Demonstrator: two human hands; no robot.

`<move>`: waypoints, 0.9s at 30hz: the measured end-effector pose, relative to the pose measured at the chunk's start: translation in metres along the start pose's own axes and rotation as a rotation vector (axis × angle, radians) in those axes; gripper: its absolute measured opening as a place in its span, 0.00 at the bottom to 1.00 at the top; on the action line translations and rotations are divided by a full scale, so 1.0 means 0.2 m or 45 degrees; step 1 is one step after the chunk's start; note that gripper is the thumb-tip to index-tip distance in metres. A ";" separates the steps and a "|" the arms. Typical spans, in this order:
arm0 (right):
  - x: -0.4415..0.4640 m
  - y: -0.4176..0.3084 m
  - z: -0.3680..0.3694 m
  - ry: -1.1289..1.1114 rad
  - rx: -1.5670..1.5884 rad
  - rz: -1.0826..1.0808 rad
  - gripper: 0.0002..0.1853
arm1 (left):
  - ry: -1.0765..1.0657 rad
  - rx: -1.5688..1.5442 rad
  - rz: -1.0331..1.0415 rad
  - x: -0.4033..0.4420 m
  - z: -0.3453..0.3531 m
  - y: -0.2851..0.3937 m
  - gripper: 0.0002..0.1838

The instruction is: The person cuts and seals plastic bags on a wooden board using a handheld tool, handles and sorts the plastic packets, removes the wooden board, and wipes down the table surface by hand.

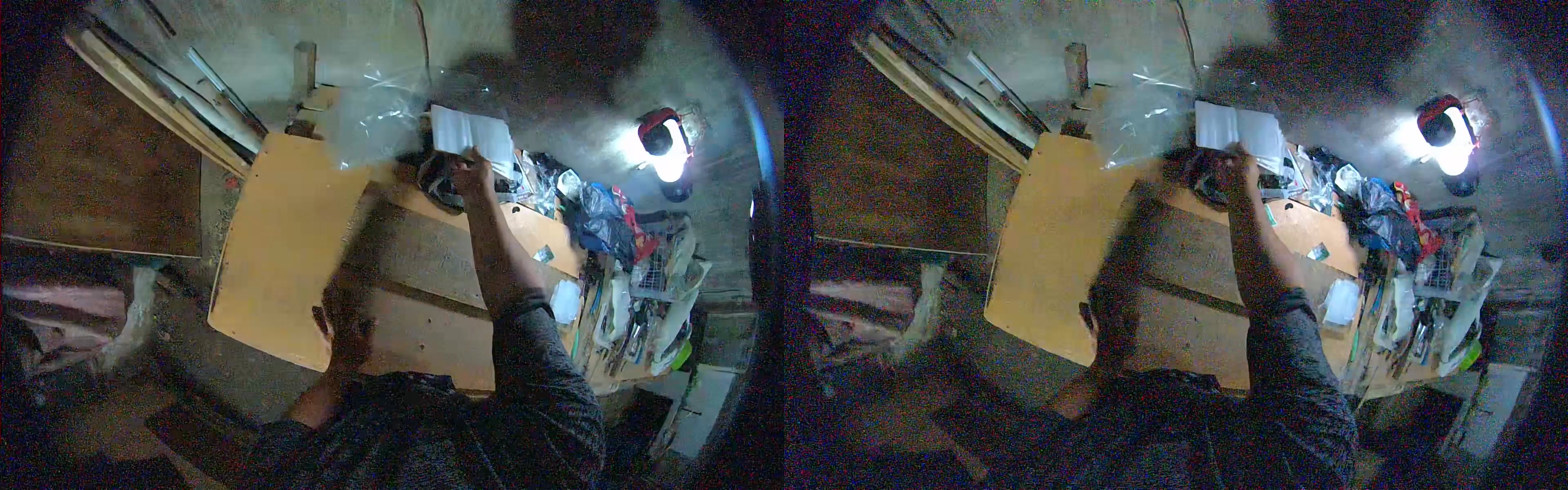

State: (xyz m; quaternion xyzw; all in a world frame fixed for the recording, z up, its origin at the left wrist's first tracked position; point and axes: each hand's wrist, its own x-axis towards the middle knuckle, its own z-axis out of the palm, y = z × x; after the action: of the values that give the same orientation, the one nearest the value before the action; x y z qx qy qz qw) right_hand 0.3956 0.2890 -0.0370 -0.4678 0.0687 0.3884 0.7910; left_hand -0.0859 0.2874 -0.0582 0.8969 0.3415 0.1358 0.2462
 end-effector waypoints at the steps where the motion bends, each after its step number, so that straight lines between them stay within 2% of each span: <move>1: 0.12 0.05 -0.06 -0.108 0.125 0.066 0.11 | 0.003 -0.183 -0.053 -0.01 0.02 -0.01 0.47; 2: 0.27 0.14 -0.16 -0.219 0.250 0.128 0.13 | 0.011 -0.407 -0.124 -0.02 0.05 -0.03 0.47; 3: 0.44 0.25 -0.31 -0.414 -0.386 -0.312 0.13 | 0.003 -0.731 -0.241 -0.01 0.06 -0.02 0.46; 4: 0.62 0.37 -0.46 -0.393 -0.954 -0.832 0.14 | 0.026 -1.052 -0.364 -0.01 0.06 -0.01 0.46; 5: 0.39 0.27 -0.29 -0.303 -0.186 -0.253 0.13 | 0.016 -0.392 -0.174 0.05 -0.08 0.08 0.46; 6: 0.26 0.21 -0.15 -0.112 0.223 0.006 0.13 | 0.005 0.268 0.016 0.09 -0.16 0.14 0.45; 9: 0.12 0.16 0.00 0.011 0.503 0.175 0.12 | 0.031 0.374 0.112 0.10 -0.17 0.13 0.47; 13: -0.14 0.14 0.10 -0.066 0.262 -0.005 0.11 | 0.061 0.283 0.059 0.06 -0.06 0.05 0.46; 15: -0.36 0.14 0.15 -0.106 0.117 -0.131 0.10 | -0.160 0.531 -0.045 0.08 -0.06 0.06 0.45; 18: -0.71 0.16 0.14 -0.133 -0.160 -0.230 0.11 | -0.237 0.536 -0.053 0.11 -0.13 0.13 0.45; 22: -1.13 0.27 -0.03 0.069 -0.362 -0.187 0.13 | -0.215 0.438 0.036 0.10 -0.17 0.17 0.45; 24: -1.30 0.33 -0.20 0.050 -1.151 -0.344 0.16 | 0.003 0.381 0.095 0.09 -0.17 0.16 0.44; 25: -1.40 0.34 -0.25 0.085 -1.146 -0.342 0.16 | 0.013 0.305 0.105 0.10 -0.16 0.14 0.41; 27: -1.58 0.34 -0.32 0.166 -1.339 -0.553 0.14 | -0.019 0.333 0.113 0.08 -0.15 0.14 0.40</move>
State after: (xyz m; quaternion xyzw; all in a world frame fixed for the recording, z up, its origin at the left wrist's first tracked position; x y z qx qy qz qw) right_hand 0.1476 0.0828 0.0301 -0.8247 -0.1829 0.1693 0.5076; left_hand -0.0712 0.2919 -0.0165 0.9365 0.3144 0.0941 0.1236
